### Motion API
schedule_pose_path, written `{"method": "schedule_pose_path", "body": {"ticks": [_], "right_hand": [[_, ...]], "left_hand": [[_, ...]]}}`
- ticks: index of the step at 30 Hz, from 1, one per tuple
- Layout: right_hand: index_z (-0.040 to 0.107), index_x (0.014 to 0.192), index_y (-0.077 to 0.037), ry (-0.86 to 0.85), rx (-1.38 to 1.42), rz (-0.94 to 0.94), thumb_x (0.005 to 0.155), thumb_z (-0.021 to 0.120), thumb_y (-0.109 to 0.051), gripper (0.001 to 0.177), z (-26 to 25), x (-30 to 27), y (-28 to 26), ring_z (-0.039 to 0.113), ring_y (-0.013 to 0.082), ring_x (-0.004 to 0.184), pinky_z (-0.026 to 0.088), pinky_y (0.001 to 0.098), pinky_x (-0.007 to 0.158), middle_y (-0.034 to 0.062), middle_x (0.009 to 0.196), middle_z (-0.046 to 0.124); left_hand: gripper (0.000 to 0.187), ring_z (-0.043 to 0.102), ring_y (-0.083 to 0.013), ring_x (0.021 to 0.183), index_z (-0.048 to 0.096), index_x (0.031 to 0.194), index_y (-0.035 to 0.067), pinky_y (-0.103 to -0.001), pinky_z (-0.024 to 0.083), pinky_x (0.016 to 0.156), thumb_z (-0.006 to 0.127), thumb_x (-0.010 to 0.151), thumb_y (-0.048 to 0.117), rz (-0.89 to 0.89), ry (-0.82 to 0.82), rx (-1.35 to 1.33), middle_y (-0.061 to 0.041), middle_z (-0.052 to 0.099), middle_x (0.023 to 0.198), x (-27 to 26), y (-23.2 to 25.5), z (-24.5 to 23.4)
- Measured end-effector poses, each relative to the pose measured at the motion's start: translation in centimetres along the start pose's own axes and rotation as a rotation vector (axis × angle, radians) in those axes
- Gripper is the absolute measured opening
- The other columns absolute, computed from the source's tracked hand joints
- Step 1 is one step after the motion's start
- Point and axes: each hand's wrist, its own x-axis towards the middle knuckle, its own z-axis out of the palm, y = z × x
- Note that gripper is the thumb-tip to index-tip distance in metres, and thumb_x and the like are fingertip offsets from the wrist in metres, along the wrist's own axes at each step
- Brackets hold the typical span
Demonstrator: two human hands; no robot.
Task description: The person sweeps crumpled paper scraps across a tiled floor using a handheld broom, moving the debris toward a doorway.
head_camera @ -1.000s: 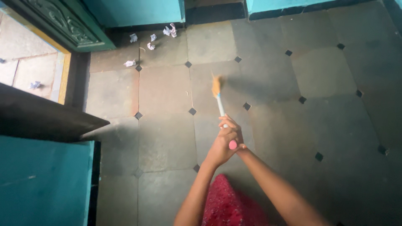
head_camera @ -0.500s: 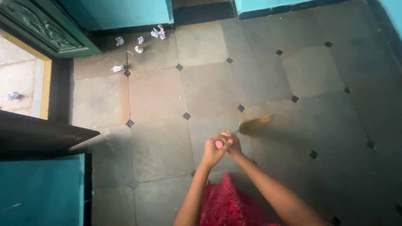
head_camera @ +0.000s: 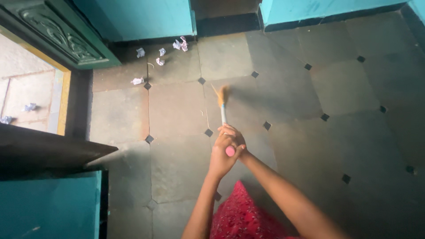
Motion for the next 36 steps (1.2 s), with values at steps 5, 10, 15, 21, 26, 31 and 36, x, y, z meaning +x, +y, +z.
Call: {"method": "schedule_pose_path", "body": {"ticks": [5,10,15,21,26,31,36], "right_hand": [[0.061,0.092,-0.005,-0.184,-0.005,0.344,0.087,0.06,-0.026,0.021,4.8,-3.0,5.6,0.063,0.0351,0.093,0.052,0.0437,0.078,0.0131,0.09,0.063],[0.061,0.091,-0.009,-0.329,0.021,0.336,0.09,0.058,-0.033,0.024,6.6,-4.8,9.0,0.065,0.0318,0.097,0.053,0.043,0.08,0.0102,0.095,0.067],[0.065,0.103,-0.008,-0.237,0.295,0.096,0.097,0.055,-0.031,0.026,3.3,0.8,12.3,0.069,0.0287,0.106,0.035,0.0518,0.123,0.0075,0.108,0.072],[0.059,0.087,-0.003,-0.172,0.304,-0.055,0.092,0.057,-0.027,0.025,-6.8,7.9,15.7,0.069,0.0319,0.111,0.037,0.0507,0.125,0.0086,0.094,0.066],[0.056,0.089,-0.001,-0.036,0.28,0.052,0.095,0.058,-0.026,0.025,-13.5,8.6,19.0,0.068,0.0342,0.111,0.041,0.0513,0.122,0.008,0.091,0.062],[0.064,0.093,-0.004,0.029,-0.104,0.193,0.088,0.062,-0.027,0.023,-17.2,5.7,24.9,0.061,0.0431,0.121,0.046,0.0448,0.106,0.0117,0.101,0.069],[0.068,0.09,-0.005,-0.025,-0.084,0.401,0.088,0.062,-0.027,0.023,-17.8,0.2,31.0,0.067,0.0342,0.099,0.044,0.0467,0.113,0.0104,0.09,0.071]], "left_hand": [[0.026,0.066,-0.0321,0.083,0.062,0.081,-0.002,-0.039,0.054,0.08,0.081,0.085,0.015,-0.365,-0.029,-0.051,-0.016,0.068,0.09,0.5,-5.0,-1.1],[0.023,0.072,-0.0258,0.091,0.062,0.076,0.0,-0.036,0.055,0.083,0.079,0.085,0.013,-0.279,0.038,-0.07,-0.012,0.073,0.097,1.4,-8.0,0.8],[0.025,0.068,-0.031,0.083,0.061,0.075,0.001,-0.038,0.054,0.079,0.081,0.084,0.011,-0.323,0.08,0.043,-0.013,0.068,0.086,5.0,-7.8,4.3],[0.022,0.064,-0.0356,0.095,0.062,0.079,0.002,-0.043,0.051,0.082,0.083,0.079,0.01,-0.138,0.043,0.156,-0.015,0.066,0.096,11.9,-2.9,11.1],[0.021,0.062,-0.0356,0.097,0.06,0.081,0.002,-0.044,0.051,0.086,0.081,0.081,0.008,-0.005,-0.025,0.075,-0.013,0.064,0.096,16.3,-1.1,16.2],[0.021,0.065,-0.0319,0.097,0.059,0.081,0.001,-0.042,0.052,0.088,0.079,0.084,0.006,-0.045,-0.07,-0.155,-0.012,0.066,0.096,18.6,-4.9,21.3],[0.021,0.065,-0.0294,0.083,0.06,0.081,0.001,-0.044,0.054,0.074,0.077,0.089,0.011,-0.522,-0.17,-0.461,-0.014,0.064,0.094,18.9,-8.9,26.6]]}}
